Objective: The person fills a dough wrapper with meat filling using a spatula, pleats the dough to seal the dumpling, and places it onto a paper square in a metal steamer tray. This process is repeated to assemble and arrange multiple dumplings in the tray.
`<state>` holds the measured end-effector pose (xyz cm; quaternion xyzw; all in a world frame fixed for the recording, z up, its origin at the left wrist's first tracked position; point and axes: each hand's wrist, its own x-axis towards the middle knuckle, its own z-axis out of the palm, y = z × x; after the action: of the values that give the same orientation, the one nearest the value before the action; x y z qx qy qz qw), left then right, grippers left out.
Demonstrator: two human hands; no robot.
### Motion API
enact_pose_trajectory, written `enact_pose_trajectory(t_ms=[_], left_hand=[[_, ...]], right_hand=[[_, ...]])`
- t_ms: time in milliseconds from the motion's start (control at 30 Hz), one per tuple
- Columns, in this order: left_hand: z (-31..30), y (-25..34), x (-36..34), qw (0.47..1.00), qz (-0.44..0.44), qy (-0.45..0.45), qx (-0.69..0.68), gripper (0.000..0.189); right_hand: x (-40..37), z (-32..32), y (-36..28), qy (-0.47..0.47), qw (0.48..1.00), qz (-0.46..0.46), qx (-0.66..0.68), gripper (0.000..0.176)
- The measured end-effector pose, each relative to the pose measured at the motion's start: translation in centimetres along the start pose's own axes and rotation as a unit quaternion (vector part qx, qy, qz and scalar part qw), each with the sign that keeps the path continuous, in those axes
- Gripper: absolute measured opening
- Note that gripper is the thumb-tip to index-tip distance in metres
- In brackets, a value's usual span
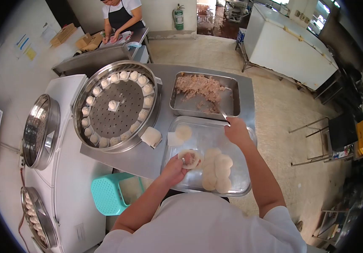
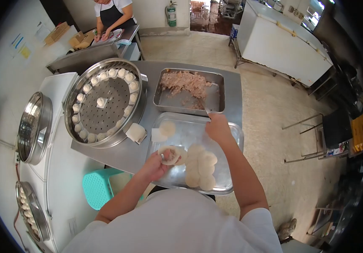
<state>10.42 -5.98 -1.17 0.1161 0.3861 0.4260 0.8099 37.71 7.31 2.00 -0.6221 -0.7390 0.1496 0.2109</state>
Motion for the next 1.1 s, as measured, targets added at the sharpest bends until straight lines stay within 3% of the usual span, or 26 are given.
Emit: enact_pose_trajectory(t_ms=[100, 200, 233, 300, 333, 433, 467, 500, 567, 633, 733, 800, 933, 1100], left_hand=[[1.7, 0.5, -1.4, 1.0, -0.012, -0.004, 0.021, 0.036], [3.2, -0.7, -1.5, 0.999, 0.023, 0.048, 0.006, 0.035], [3.4, -1.2, -1.7, 0.999, 0.024, 0.02, -0.016, 0.036], [3.6, -1.8, -2.1, 0.997, 0.028, -0.035, -0.062, 0.039], [4.2, -2.2, -2.4, 0.998, 0.036, -0.014, -0.051, 0.04], [5.2, -3.6, -3.4, 0.998, 0.049, 0.033, -0.029, 0.042], [4.7, -4.3, -3.5, 0.998, 0.046, 0.038, -0.029, 0.042], [4.4, -5.0, -3.4, 0.998, 0.043, 0.04, -0.029, 0.042], [3.8, -6.6, -3.2, 0.995, 0.052, 0.076, -0.046, 0.04], [3.8, -7.5, -3.6, 0.993, 0.053, 0.091, -0.056, 0.038], [3.6, -8.7, -4.1, 0.997, 0.046, 0.054, -0.034, 0.033], [2.9, -8.8, -4.5, 0.998, 0.052, -0.005, 0.022, 0.03], [2.7, -7.3, -6.7, 0.993, 0.097, 0.015, 0.065, 0.028], [-1.3, -7.0, -9.3, 0.979, 0.154, 0.042, 0.125, 0.03]], right_hand=[[-1.0, -0.4, 0.0, 0.004, 0.999, -0.004, 0.046, 0.024], [-0.5, 0.7, 0.6, 0.06, 0.993, -0.051, 0.091, 0.021], [-0.8, 1.1, 0.9, 0.081, 0.989, -0.071, 0.105, 0.02], [-1.7, 1.2, 0.5, 0.103, 0.981, -0.018, 0.164, 0.019], [-2.1, 0.7, 0.1, 0.114, 0.974, 0.009, 0.193, 0.018], [-6.4, -0.8, -0.3, 0.074, 0.982, 0.019, 0.173, 0.02], [-8.7, -0.4, -0.1, -0.001, 0.972, 0.049, 0.229, 0.02], [-11.4, -0.1, -0.1, -0.073, 0.954, 0.078, 0.282, 0.021], [-16.3, 0.2, -1.9, -0.229, 0.855, 0.205, 0.417, 0.023], [-20.1, 1.1, -4.1, -0.234, 0.763, 0.237, 0.553, 0.027], [-21.7, 2.4, -5.8, -0.207, 0.748, 0.235, 0.585, 0.027], [-21.7, 2.4, -6.5, -0.196, 0.779, 0.229, 0.55, 0.026], [-22.0, 2.5, -9.1, -0.173, 0.832, 0.188, 0.492, 0.029], [-23.6, 5.0, -13.9, -0.129, 0.825, 0.177, 0.522, 0.026]])
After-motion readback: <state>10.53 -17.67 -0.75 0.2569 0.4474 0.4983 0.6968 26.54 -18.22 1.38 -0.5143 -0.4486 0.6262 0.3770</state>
